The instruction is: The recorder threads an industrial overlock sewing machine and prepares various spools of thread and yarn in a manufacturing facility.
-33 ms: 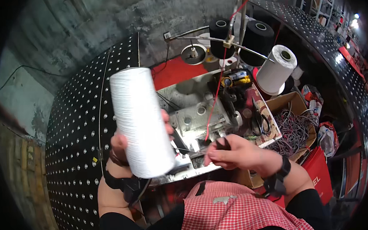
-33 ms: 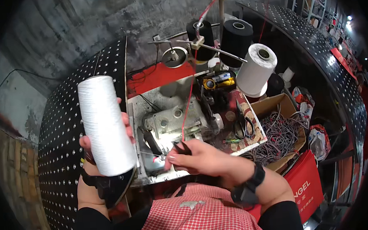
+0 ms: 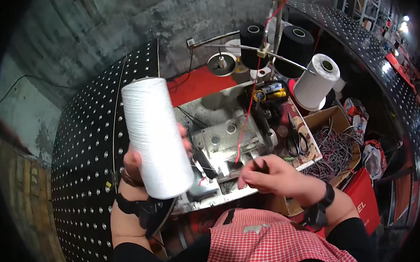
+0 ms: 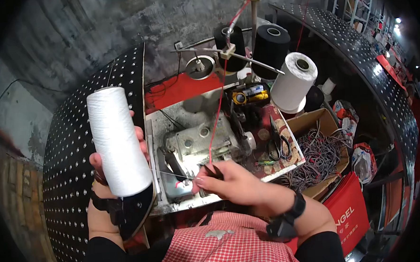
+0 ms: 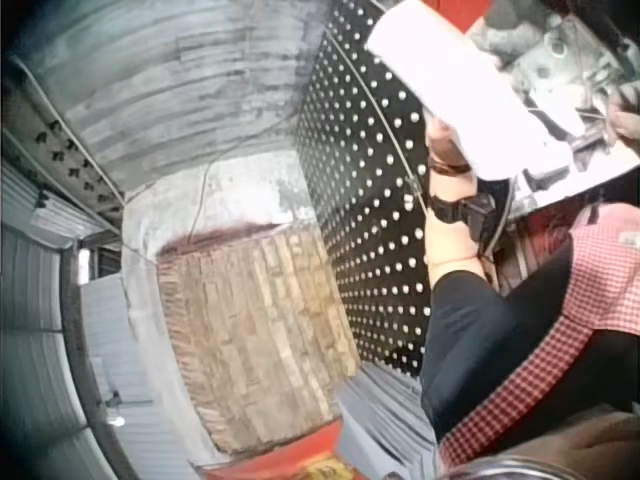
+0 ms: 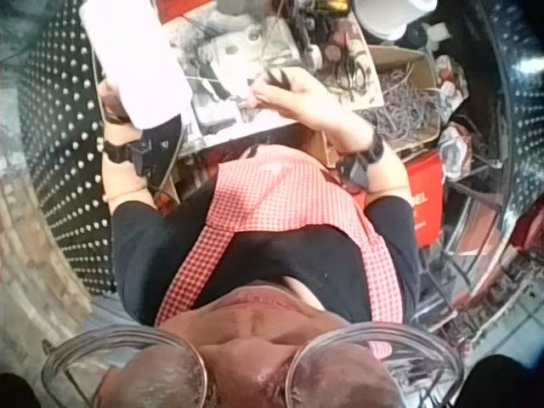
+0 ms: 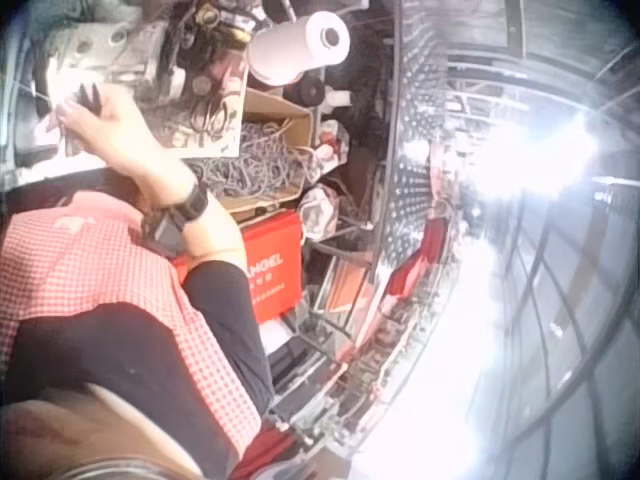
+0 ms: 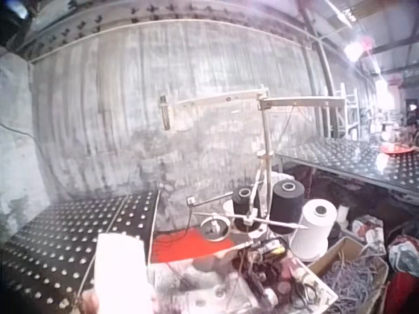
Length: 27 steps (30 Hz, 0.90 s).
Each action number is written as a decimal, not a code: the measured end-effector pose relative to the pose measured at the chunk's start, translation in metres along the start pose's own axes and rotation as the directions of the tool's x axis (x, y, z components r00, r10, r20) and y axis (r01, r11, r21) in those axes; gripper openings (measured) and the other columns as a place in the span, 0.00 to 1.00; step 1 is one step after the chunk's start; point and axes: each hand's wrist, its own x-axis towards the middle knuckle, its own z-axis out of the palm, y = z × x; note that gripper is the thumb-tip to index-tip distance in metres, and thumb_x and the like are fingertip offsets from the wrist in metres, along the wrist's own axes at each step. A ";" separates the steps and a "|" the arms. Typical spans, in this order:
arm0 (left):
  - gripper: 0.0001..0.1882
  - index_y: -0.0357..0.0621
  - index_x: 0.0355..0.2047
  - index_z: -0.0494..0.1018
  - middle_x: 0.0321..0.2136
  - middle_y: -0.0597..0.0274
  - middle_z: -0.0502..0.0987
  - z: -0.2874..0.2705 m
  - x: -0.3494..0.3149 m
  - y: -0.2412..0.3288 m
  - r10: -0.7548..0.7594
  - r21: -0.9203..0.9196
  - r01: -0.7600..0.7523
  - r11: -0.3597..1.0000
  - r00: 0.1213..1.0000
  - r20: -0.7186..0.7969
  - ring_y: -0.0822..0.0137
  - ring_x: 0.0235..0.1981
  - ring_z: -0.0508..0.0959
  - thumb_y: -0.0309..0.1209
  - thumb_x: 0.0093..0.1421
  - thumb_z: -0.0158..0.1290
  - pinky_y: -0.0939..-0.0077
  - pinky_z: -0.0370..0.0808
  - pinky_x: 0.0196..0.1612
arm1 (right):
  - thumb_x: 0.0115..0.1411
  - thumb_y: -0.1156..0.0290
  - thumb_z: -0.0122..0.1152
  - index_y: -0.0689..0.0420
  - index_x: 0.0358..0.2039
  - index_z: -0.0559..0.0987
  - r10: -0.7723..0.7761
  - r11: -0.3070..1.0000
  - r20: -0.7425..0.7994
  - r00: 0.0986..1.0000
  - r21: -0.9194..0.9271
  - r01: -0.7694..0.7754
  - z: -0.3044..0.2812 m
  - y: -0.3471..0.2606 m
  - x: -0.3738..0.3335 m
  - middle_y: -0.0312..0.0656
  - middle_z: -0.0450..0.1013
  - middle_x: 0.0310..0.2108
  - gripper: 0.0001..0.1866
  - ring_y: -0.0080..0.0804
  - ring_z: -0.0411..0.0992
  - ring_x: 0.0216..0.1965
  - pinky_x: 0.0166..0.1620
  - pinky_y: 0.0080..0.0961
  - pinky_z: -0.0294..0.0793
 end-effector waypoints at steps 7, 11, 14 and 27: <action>0.31 0.40 0.49 0.59 0.39 0.59 0.71 -0.125 0.110 0.032 0.473 0.646 -0.247 0.722 0.857 -0.201 0.66 0.40 0.73 0.25 0.44 0.58 0.72 0.70 0.45 | 0.48 0.79 0.53 0.60 0.35 0.74 -0.426 0.694 -0.024 0.904 -0.650 0.310 0.037 -0.015 0.015 0.46 0.73 0.25 0.12 0.37 0.73 0.27 0.29 0.26 0.71; 0.38 0.42 0.49 0.58 0.42 0.61 0.69 -0.150 0.206 0.019 0.577 0.657 -0.411 0.632 0.816 -0.045 0.67 0.43 0.71 0.21 0.37 0.64 0.72 0.69 0.46 | 0.53 0.79 0.53 0.62 0.36 0.76 -0.436 0.715 -0.132 0.890 -0.651 0.253 0.039 -0.018 0.037 0.45 0.73 0.22 0.10 0.30 0.73 0.23 0.28 0.21 0.70; 0.40 0.42 0.48 0.58 0.42 0.59 0.69 -0.153 0.264 -0.010 0.468 0.575 -0.361 0.734 0.883 -0.043 0.66 0.44 0.71 0.24 0.35 0.66 0.71 0.69 0.47 | 0.51 0.81 0.51 0.61 0.37 0.76 -0.271 0.825 -0.289 0.918 -0.561 0.067 0.033 -0.020 0.042 0.43 0.73 0.22 0.12 0.26 0.73 0.25 0.30 0.19 0.71; 0.47 0.45 0.58 0.49 0.55 0.50 0.57 -0.160 0.294 -0.068 0.539 0.926 -0.318 0.202 0.826 0.166 0.55 0.57 0.58 0.23 0.35 0.57 0.64 0.58 0.57 | 0.49 0.78 0.54 0.60 0.38 0.75 -0.120 0.833 -0.356 0.927 -0.544 -0.101 0.016 -0.019 0.048 0.47 0.75 0.28 0.13 0.34 0.76 0.31 0.34 0.24 0.74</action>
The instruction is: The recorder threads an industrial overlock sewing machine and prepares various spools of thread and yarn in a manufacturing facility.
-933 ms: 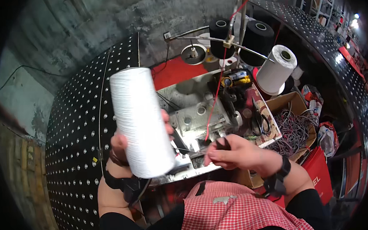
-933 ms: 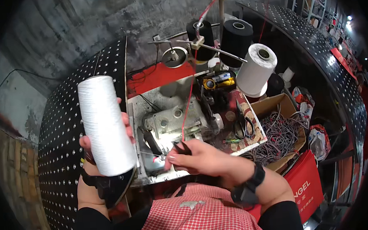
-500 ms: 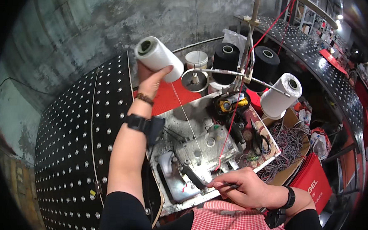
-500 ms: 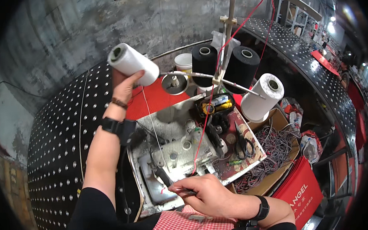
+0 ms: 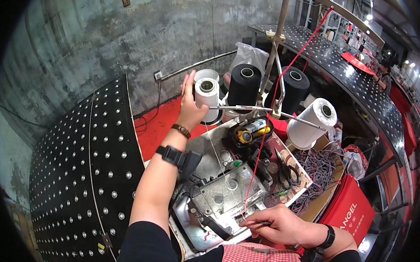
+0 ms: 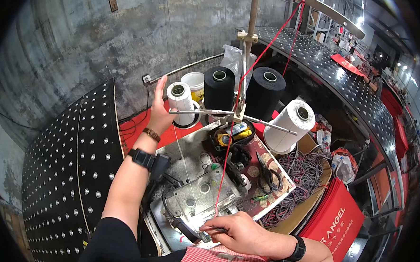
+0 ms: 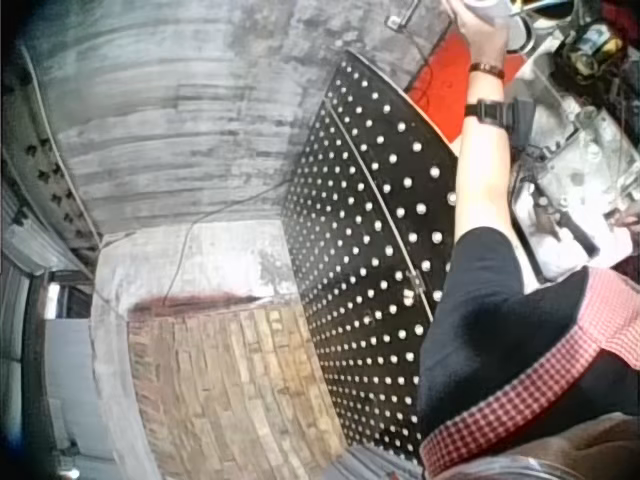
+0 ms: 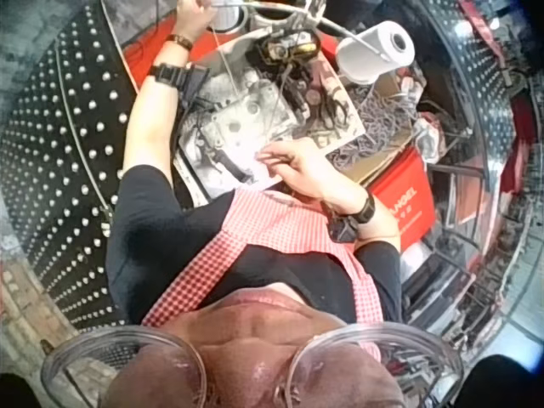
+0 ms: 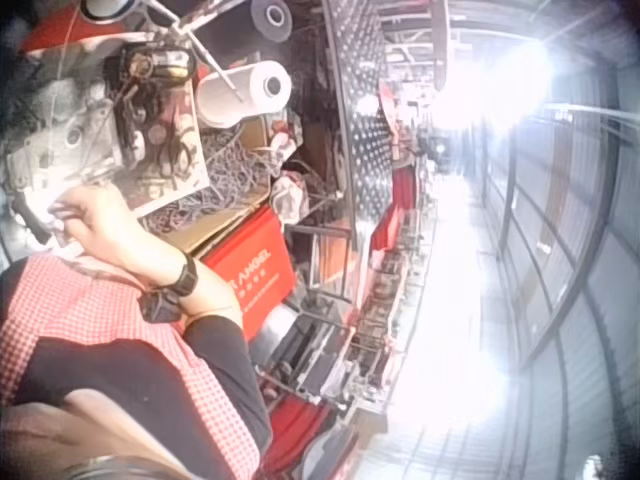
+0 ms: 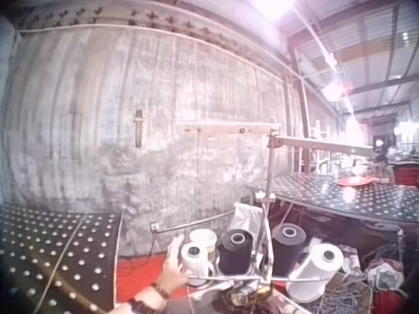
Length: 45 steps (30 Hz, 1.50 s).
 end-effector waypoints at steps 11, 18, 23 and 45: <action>0.11 0.41 0.31 0.71 0.13 0.74 0.52 -0.099 -0.058 0.079 -0.278 -0.976 0.211 -0.047 0.936 0.215 0.79 0.15 0.51 0.34 0.62 0.42 0.84 0.50 0.18 | 0.57 0.79 0.48 0.63 0.36 0.76 0.027 0.986 -0.016 0.999 0.163 -0.024 0.010 -0.008 0.016 0.36 0.71 0.21 0.09 0.17 0.69 0.25 0.30 0.17 0.70; 0.11 0.43 0.33 0.70 0.13 0.74 0.52 -0.138 -0.136 0.162 -0.374 -0.885 0.256 -0.389 0.834 0.406 0.78 0.17 0.52 0.35 0.63 0.40 0.85 0.50 0.19 | 0.60 0.69 0.49 0.61 0.36 0.75 0.043 0.859 -0.239 0.970 0.504 0.086 0.022 -0.017 0.041 0.31 0.69 0.22 0.10 0.13 0.64 0.24 0.28 0.11 0.64; 0.11 0.42 0.33 0.70 0.15 0.73 0.55 -0.125 -0.146 0.198 -0.395 -0.854 0.159 -0.495 0.835 0.384 0.77 0.19 0.53 0.34 0.63 0.39 0.84 0.51 0.22 | 0.55 0.72 0.56 0.62 0.37 0.74 -0.013 0.869 -0.250 0.968 0.476 0.135 0.035 -0.036 0.053 0.27 0.67 0.22 0.10 0.10 0.62 0.25 0.29 0.09 0.63; 0.18 0.41 0.38 0.67 0.27 0.61 0.71 -0.099 -0.129 0.217 0.635 -0.284 -0.568 0.773 0.690 0.348 0.63 0.22 0.68 0.18 0.44 0.52 0.69 0.65 0.26 | 0.53 0.69 0.60 0.60 0.27 0.75 0.068 0.721 -0.124 0.990 0.692 0.037 0.014 -0.016 -0.008 0.31 0.68 0.16 0.08 0.11 0.60 0.15 0.18 0.09 0.54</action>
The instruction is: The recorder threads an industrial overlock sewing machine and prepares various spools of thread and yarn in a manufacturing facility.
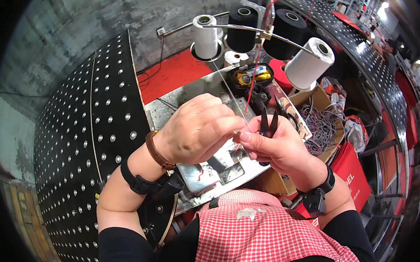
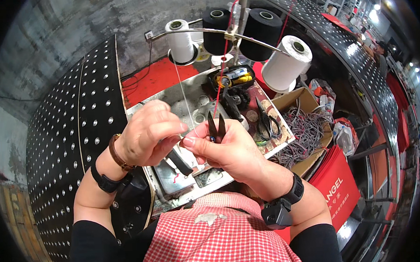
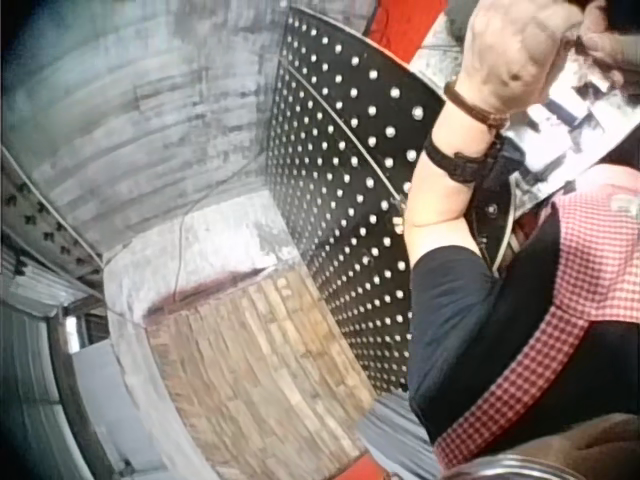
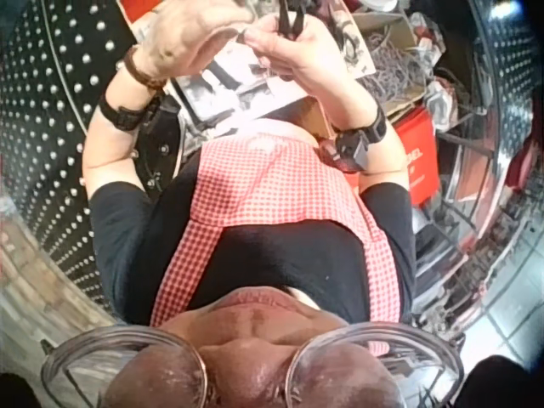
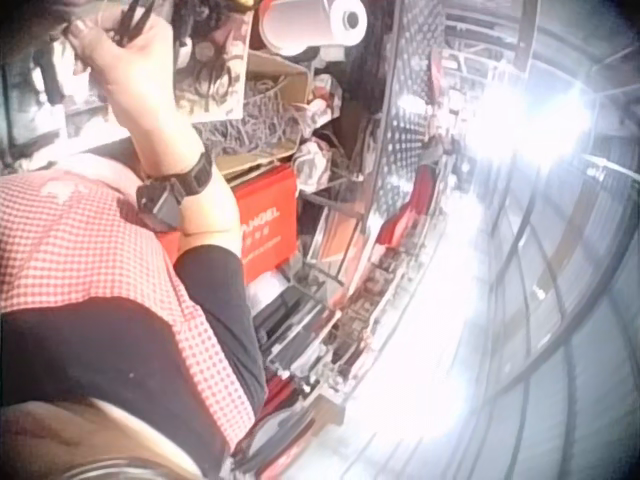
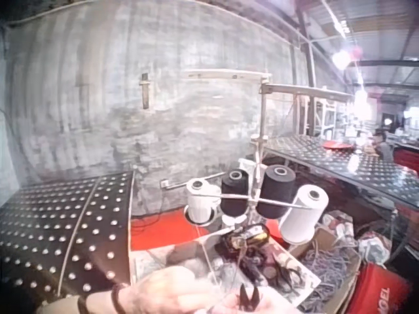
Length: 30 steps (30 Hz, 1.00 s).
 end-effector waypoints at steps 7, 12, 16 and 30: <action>0.07 0.45 0.26 0.74 0.22 0.67 0.71 -0.001 0.020 0.017 -0.086 0.214 0.092 0.973 0.996 -0.033 0.68 0.22 0.66 0.23 0.43 0.57 0.77 0.61 0.24 | 0.55 0.75 0.55 0.64 0.34 0.75 -0.330 0.843 -0.169 0.929 -0.496 0.209 -0.007 -0.005 -0.030 0.33 0.71 0.22 0.07 0.14 0.67 0.24 0.28 0.13 0.68; 0.10 0.44 0.28 0.67 0.28 0.65 0.74 0.010 0.029 0.035 -0.211 0.053 0.209 0.977 0.976 0.053 0.64 0.27 0.67 0.17 0.45 0.51 0.70 0.62 0.35 | 0.54 0.78 0.55 0.62 0.30 0.77 -0.612 0.648 -0.253 0.749 -0.703 0.292 -0.023 -0.005 -0.060 0.36 0.72 0.20 0.04 0.18 0.68 0.21 0.25 0.15 0.66; 0.12 0.39 0.29 0.68 0.25 0.58 0.72 0.032 0.032 0.047 -0.191 -0.248 0.187 0.951 0.981 0.008 0.63 0.22 0.68 0.14 0.43 0.49 0.72 0.64 0.28 | 0.47 0.80 0.62 0.62 0.26 0.78 -0.777 0.428 -0.198 0.598 -0.862 0.270 -0.030 -0.014 -0.085 0.37 0.72 0.19 0.04 0.17 0.67 0.18 0.21 0.13 0.62; 0.06 0.45 0.21 0.71 0.23 0.64 0.75 0.037 0.064 0.064 -0.280 -0.032 0.278 0.960 0.953 -0.113 0.65 0.25 0.67 0.20 0.44 0.54 0.75 0.61 0.31 | 0.50 0.74 0.62 0.60 0.27 0.78 -0.547 0.719 -0.276 0.790 -0.638 0.275 -0.022 -0.021 -0.110 0.32 0.72 0.19 0.04 0.13 0.68 0.22 0.24 0.15 0.65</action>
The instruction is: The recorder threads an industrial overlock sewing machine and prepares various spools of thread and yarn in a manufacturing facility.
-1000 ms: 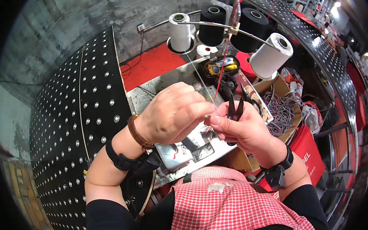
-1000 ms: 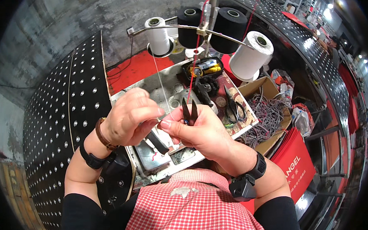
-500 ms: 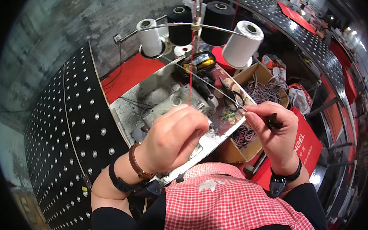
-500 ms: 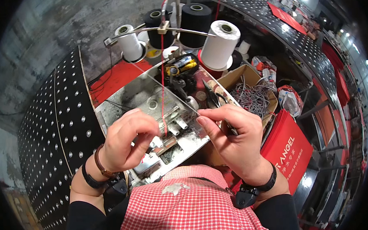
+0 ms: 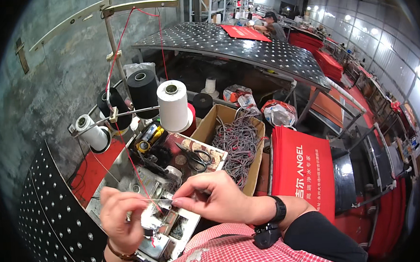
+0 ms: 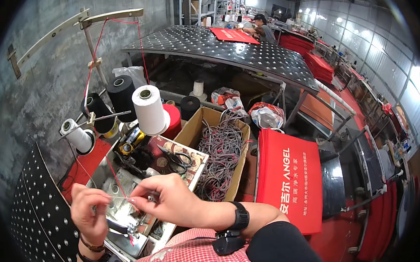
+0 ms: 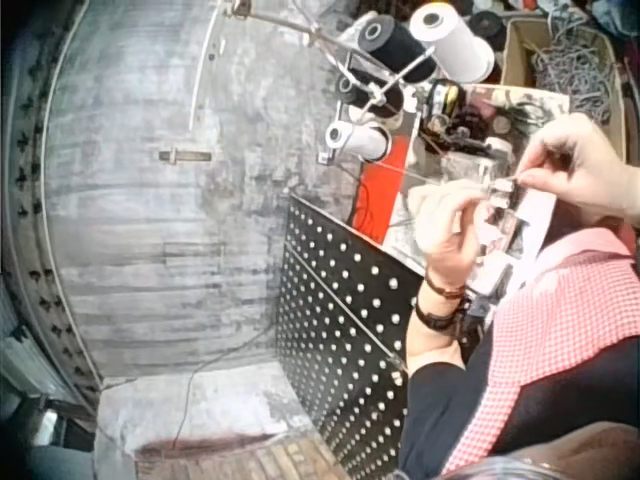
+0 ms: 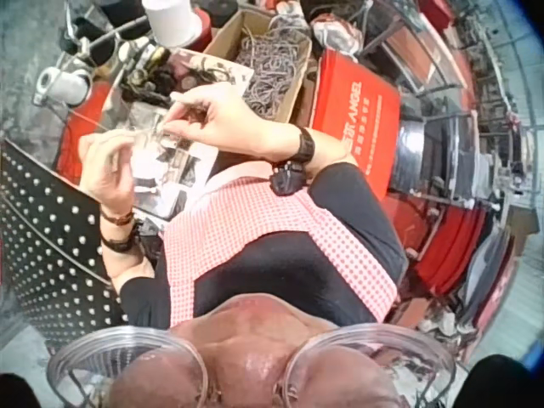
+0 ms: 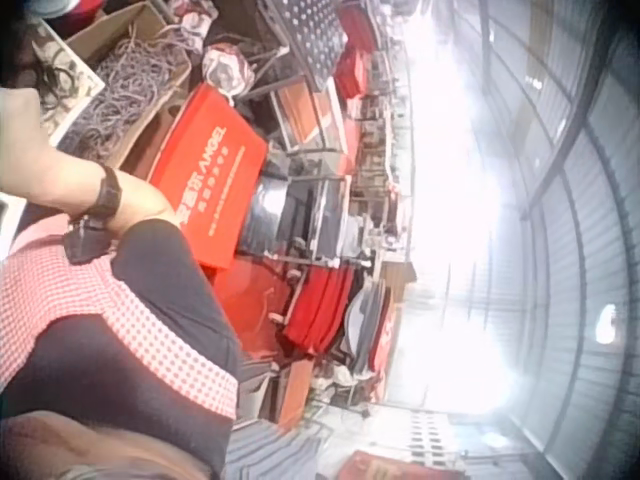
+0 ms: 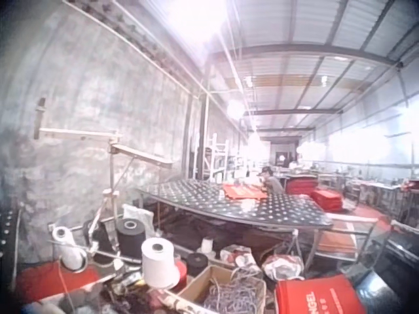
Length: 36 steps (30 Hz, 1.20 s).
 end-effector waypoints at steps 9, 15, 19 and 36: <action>0.03 0.39 0.23 0.69 0.24 0.63 0.73 -0.018 -0.008 -0.027 -0.236 -0.126 0.214 0.969 0.952 -0.193 0.70 0.28 0.66 0.21 0.51 0.52 0.79 0.61 0.35 | 0.52 0.71 0.57 0.64 0.32 0.75 0.401 0.500 0.269 0.875 0.736 -0.456 -0.039 0.020 0.017 0.35 0.70 0.21 0.10 0.08 0.50 0.10 0.12 0.08 0.46; 0.02 0.36 0.25 0.70 0.27 0.63 0.72 -0.033 -0.016 -0.044 -0.342 -0.196 0.296 0.935 0.901 -0.269 0.76 0.28 0.67 0.20 0.54 0.50 0.87 0.62 0.33 | 0.50 0.72 0.59 0.61 0.30 0.75 0.397 0.435 0.323 0.859 0.758 -0.486 -0.037 0.024 0.022 0.41 0.74 0.33 0.07 0.09 0.49 0.11 0.13 0.09 0.47; 0.04 0.33 0.29 0.70 0.30 0.63 0.71 -0.053 -0.030 -0.070 -0.362 -0.167 0.324 0.931 0.880 -0.307 0.77 0.32 0.69 0.22 0.58 0.47 0.85 0.65 0.38 | 0.51 0.73 0.59 0.61 0.31 0.75 0.389 0.448 0.261 0.883 0.784 -0.429 -0.038 0.028 0.020 0.39 0.74 0.32 0.08 0.09 0.49 0.11 0.13 0.09 0.47; 0.10 0.49 0.25 0.75 0.24 0.71 0.75 -0.052 -0.029 -0.015 -0.031 0.161 0.053 0.986 0.990 -0.138 0.68 0.26 0.66 0.20 0.41 0.57 0.77 0.56 0.35 | 0.47 0.79 0.63 0.60 0.27 0.79 -0.232 0.965 -0.078 0.970 0.107 0.240 0.031 0.008 0.049 0.38 0.70 0.36 0.05 0.13 0.66 0.27 0.27 0.08 0.62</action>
